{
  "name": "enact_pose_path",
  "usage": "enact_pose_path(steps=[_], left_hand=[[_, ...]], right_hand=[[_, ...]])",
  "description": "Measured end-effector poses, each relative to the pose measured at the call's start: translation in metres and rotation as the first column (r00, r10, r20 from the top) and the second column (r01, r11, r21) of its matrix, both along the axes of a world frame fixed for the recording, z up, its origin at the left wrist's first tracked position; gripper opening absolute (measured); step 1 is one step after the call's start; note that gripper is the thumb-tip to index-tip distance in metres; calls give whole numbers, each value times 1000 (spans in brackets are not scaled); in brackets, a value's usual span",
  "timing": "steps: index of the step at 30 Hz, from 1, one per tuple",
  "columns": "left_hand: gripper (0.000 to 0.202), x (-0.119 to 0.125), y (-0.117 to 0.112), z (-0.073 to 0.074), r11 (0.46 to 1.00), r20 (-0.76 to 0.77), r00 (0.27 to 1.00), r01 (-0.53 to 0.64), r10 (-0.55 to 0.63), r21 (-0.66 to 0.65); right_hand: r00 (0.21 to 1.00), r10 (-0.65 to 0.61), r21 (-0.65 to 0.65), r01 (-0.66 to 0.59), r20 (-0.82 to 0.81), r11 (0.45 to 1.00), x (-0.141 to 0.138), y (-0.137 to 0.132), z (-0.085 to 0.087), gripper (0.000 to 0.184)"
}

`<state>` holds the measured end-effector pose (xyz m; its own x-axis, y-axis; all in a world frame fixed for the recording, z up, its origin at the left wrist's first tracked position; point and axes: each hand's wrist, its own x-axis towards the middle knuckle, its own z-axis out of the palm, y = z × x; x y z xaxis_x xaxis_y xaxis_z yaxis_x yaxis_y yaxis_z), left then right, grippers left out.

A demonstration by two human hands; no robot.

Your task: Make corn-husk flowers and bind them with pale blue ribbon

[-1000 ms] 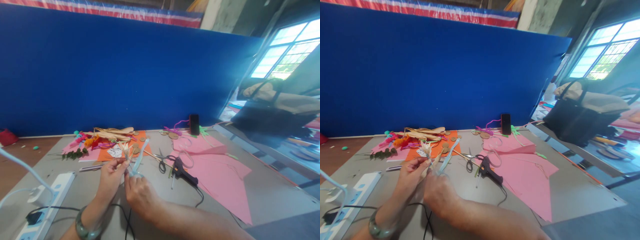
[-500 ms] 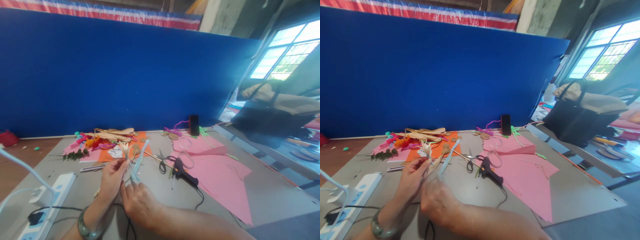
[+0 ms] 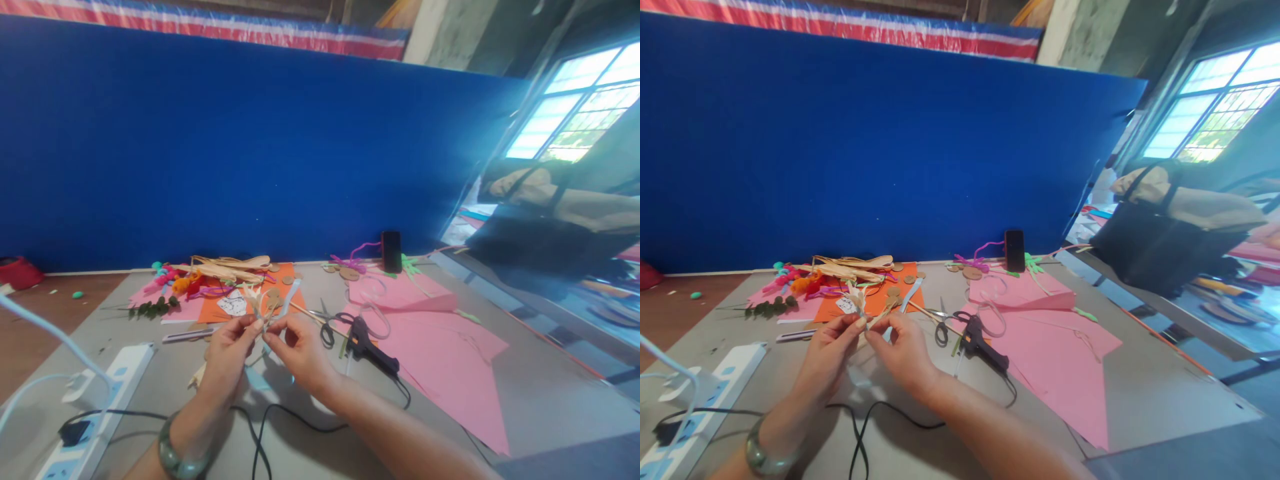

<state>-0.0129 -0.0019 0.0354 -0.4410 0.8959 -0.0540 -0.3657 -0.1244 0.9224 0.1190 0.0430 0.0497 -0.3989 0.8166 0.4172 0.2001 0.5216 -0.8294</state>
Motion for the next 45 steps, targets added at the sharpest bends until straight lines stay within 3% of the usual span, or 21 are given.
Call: enact_pose_path(steps=[8, 13, 18, 22, 26, 36, 42, 45], left_hand=[[26, 1, 0, -3, 1000, 17, 999, 28, -28, -10], [28, 4, -2, 3, 999, 44, 998, 49, -48, -17], [34, 6, -3, 6, 995, 6, 995, 96, -96, -32], [28, 6, -4, 7, 996, -50, 996, 78, -76, 31], [25, 5, -4, 6, 996, -74, 993, 94, -93, 9], [29, -2, -1, 11, 969, 64, 968, 244, -241, -45], [30, -2, -2, 12, 966, 139, 961, 249, -239, -64], [26, -3, -2, 12, 963, 125, 961, 258, -246, -85]], right_hand=[[994, -38, -116, 26, -102, 993, -2, -7, 6, 10], [980, 4, -250, -55, -200, 967, -3, -3, 1, 10], [948, 27, -366, -148, -316, 919, -3, 2, -3, 13], [922, 42, -433, -221, -386, 874, 0, 3, -1, 18], [901, 56, -468, -276, -430, 839, 3, 3, 1, 19], [871, 142, -544, -413, -470, 730, 9, 7, 5, 24], [843, 223, -570, -503, -490, 649, 11, 10, 4, 29], [835, 246, -570, -523, -492, 634, 11, 11, 2, 32]])
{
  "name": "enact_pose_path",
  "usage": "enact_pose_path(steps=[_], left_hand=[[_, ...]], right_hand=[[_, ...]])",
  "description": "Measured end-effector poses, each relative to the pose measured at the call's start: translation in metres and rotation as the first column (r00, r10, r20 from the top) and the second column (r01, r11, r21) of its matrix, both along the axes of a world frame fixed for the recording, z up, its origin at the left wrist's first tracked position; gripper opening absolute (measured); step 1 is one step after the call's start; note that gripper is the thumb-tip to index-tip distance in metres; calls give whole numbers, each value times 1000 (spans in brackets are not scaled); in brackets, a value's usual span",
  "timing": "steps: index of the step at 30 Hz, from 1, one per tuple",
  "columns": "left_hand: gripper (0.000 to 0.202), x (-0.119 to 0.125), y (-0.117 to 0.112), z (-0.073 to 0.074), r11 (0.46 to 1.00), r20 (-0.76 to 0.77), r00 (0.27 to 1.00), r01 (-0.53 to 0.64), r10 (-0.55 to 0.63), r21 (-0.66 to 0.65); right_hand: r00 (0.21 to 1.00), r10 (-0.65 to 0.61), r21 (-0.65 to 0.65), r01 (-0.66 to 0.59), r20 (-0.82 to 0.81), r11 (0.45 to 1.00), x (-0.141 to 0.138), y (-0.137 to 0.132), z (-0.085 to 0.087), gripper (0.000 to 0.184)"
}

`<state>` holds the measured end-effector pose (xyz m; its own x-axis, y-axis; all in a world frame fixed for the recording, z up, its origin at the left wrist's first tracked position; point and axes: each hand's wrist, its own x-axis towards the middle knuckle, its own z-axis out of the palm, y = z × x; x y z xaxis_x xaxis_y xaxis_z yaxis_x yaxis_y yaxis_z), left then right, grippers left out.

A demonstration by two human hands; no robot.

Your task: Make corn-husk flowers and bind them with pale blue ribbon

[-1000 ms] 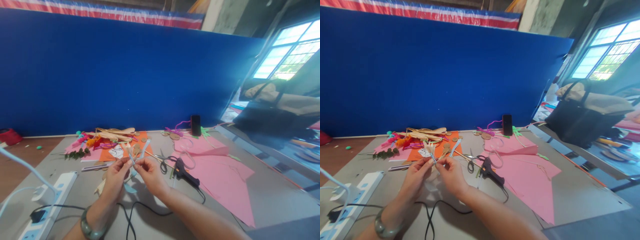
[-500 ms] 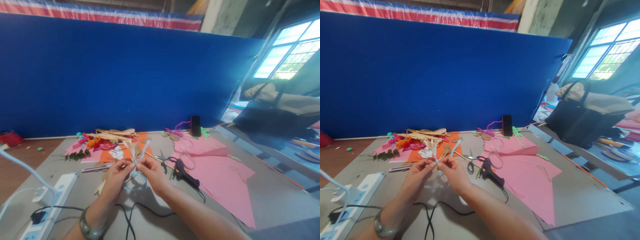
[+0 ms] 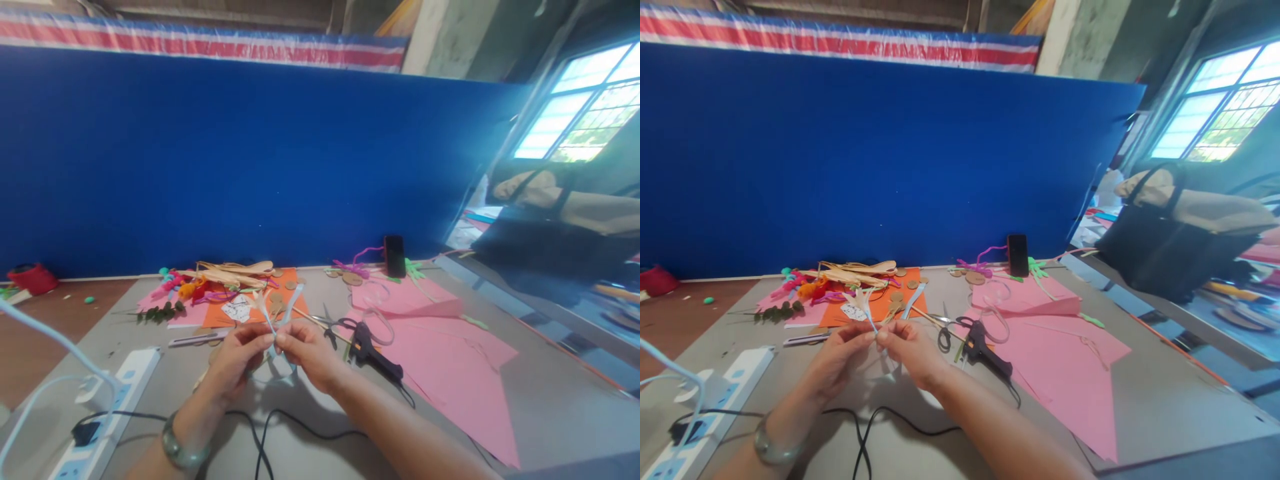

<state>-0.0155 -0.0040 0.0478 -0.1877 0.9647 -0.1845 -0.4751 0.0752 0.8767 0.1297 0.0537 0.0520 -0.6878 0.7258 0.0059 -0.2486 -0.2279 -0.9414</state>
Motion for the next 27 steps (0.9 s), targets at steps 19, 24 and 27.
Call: enact_pose_path(steps=[19, 24, 27], left_hand=[[29, 3, -3, 5, 998, 1, 999, 48, -48, 28], [31, 5, 1, -1, 996, -17, 997, -78, 79, 45], [27, 4, 3, -9, 979, -75, 981, -168, 177, 114]], right_hand=[[962, 195, -229, -237, -192, 944, -5, -4, -8, 32], [996, 34, -120, -44, -88, 992, -7, -3, -10, 33], [988, -150, 81, 147, 35, 986, -8, -5, -13, 29]])
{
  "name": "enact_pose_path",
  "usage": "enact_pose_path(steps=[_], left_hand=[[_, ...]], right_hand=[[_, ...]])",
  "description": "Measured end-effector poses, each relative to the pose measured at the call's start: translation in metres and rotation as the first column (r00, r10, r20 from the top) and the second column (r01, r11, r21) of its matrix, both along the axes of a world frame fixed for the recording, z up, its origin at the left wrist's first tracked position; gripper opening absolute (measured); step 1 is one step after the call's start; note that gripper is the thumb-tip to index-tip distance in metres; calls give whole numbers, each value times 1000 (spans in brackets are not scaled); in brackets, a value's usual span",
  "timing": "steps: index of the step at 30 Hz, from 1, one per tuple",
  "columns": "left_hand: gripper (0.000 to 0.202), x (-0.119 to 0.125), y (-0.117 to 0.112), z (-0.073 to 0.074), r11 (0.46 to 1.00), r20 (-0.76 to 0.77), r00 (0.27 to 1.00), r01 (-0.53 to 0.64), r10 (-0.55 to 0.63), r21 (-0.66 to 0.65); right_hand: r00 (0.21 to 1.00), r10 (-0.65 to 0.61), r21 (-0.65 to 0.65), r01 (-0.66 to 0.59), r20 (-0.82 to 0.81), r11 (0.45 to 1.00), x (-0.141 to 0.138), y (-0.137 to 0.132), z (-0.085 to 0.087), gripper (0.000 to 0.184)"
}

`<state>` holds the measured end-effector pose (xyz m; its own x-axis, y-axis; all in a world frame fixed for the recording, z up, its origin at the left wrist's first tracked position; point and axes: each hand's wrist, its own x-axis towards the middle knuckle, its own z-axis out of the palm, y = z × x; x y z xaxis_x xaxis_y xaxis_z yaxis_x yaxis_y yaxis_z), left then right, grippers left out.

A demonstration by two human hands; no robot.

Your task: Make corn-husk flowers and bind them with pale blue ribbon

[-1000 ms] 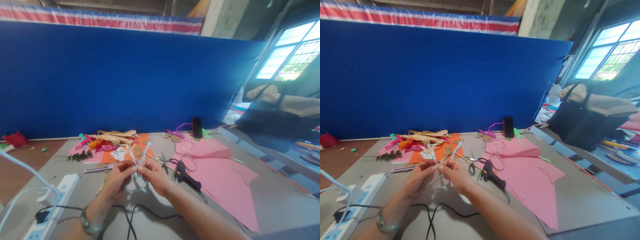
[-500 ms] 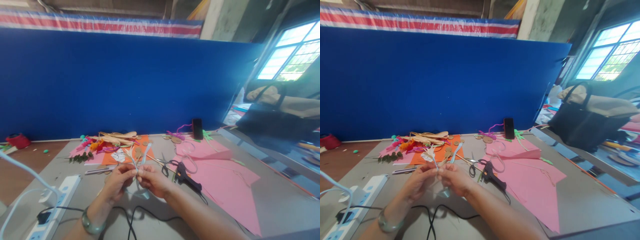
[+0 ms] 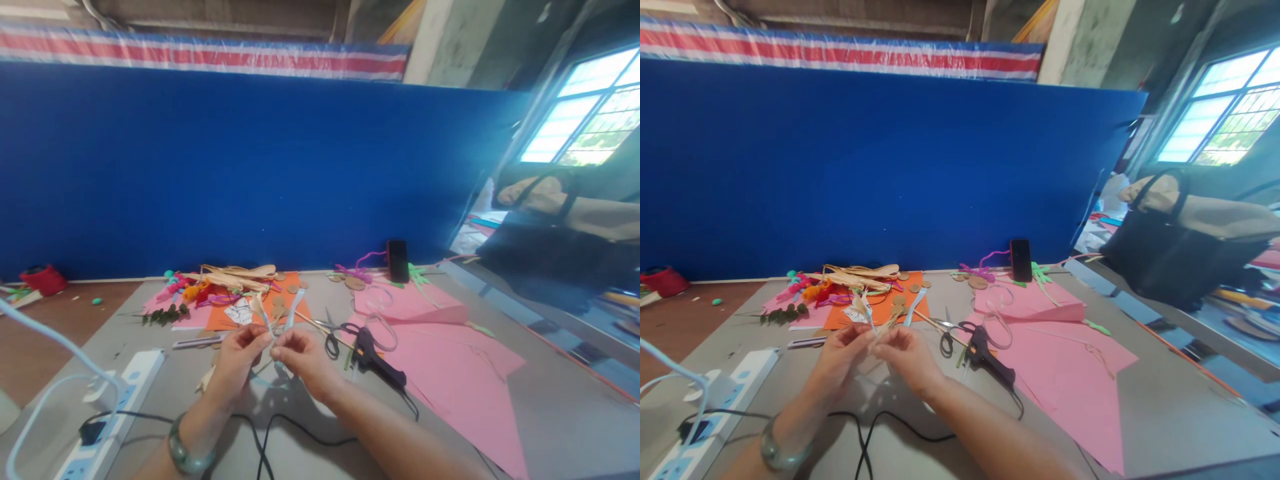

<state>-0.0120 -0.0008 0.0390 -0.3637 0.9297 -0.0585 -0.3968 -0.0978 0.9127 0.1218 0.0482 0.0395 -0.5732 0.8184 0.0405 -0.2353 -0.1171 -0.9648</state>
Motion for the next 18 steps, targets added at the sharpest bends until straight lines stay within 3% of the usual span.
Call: enact_pose_path(steps=[3, 5, 14, 18], left_hand=[[23, 0, 0, -4, 997, -74, 996, -53, 57, 56], [23, 0, -1, -3, 996, -100, 993, -51, 57, 68], [21, -1, -3, -3, 994, -120, 992, 51, -39, 94], [23, -4, -3, -2, 991, -86, 992, 99, -91, 88]], right_hand=[[985, -160, 192, 145, 62, 970, -1, -4, -4, 24], [982, -175, 240, 153, 73, 959, -1, -6, -6, 23], [998, -48, 166, 42, 32, 985, 1, -9, -6, 28], [997, 77, 108, -76, -9, 991, 5, -8, 0, 27]])
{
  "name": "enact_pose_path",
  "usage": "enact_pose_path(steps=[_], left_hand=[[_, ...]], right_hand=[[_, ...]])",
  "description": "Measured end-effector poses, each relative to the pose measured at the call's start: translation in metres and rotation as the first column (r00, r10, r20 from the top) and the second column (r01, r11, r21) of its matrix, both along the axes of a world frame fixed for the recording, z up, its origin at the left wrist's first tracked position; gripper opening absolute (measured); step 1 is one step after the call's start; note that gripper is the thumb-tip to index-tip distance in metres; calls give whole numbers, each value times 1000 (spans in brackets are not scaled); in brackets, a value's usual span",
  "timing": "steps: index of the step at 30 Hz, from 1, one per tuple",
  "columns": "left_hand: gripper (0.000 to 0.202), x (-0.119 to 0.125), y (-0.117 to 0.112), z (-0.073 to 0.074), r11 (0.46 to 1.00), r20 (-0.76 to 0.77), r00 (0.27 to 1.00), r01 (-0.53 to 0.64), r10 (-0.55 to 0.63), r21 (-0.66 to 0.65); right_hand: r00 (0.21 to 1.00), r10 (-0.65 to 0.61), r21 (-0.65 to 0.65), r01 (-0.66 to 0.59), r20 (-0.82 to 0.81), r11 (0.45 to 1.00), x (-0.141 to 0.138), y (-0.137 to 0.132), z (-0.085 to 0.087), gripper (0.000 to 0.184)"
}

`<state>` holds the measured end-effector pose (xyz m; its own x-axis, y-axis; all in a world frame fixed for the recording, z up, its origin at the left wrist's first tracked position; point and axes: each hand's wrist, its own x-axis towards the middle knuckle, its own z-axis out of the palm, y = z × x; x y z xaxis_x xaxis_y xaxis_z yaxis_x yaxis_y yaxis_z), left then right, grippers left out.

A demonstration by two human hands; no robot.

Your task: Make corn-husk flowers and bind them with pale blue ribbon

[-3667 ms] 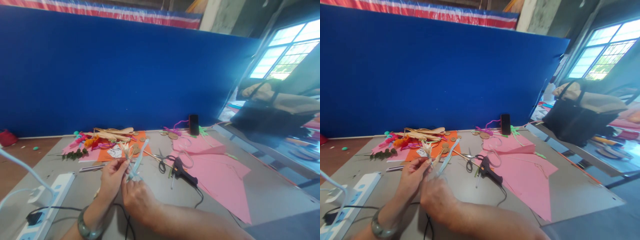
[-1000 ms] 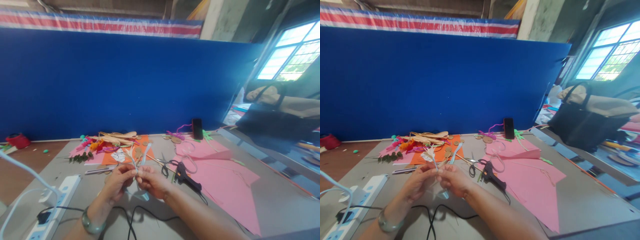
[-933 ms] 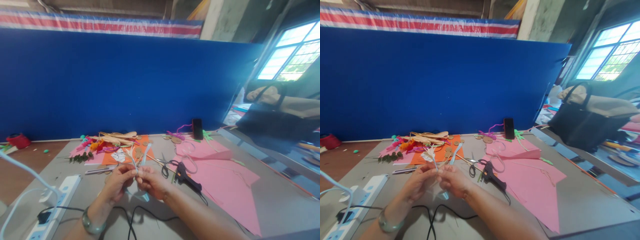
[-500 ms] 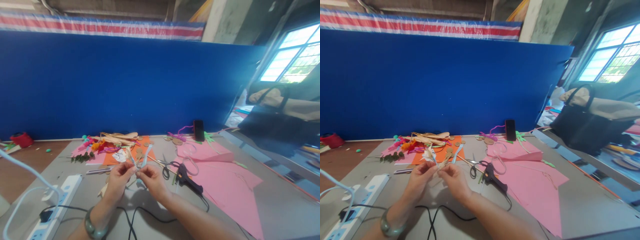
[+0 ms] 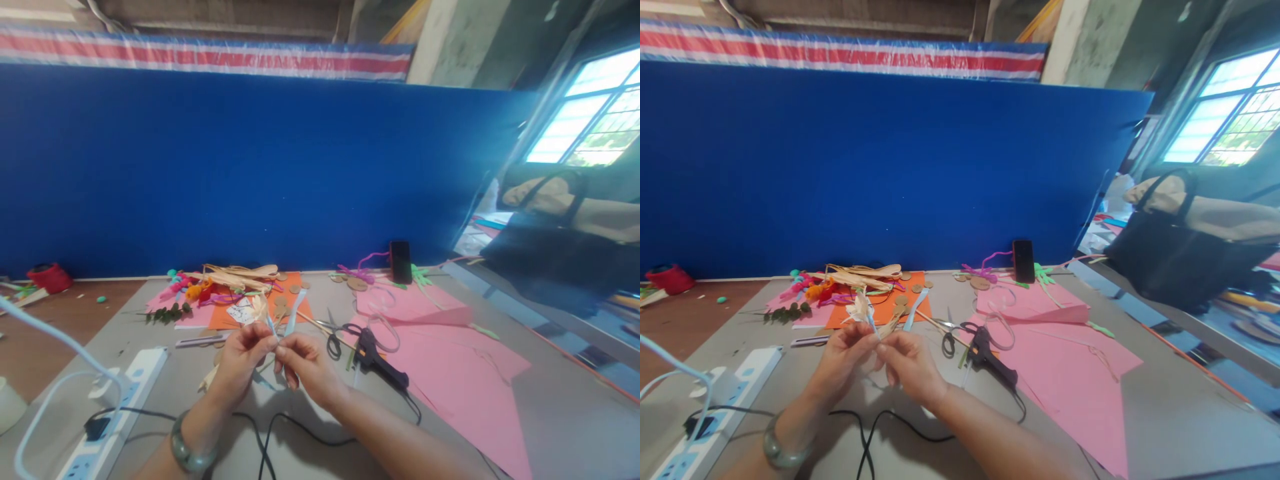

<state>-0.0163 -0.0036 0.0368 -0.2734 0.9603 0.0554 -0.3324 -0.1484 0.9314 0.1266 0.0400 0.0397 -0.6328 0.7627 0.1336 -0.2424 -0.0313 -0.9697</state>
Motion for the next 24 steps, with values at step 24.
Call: enact_pose_path(steps=[24], left_hand=[[31, 3, -5, 2, 979, 107, 973, 205, -205, 9]], right_hand=[[883, 374, -337, -456, -282, 824, 2, -2, 3, 26]])
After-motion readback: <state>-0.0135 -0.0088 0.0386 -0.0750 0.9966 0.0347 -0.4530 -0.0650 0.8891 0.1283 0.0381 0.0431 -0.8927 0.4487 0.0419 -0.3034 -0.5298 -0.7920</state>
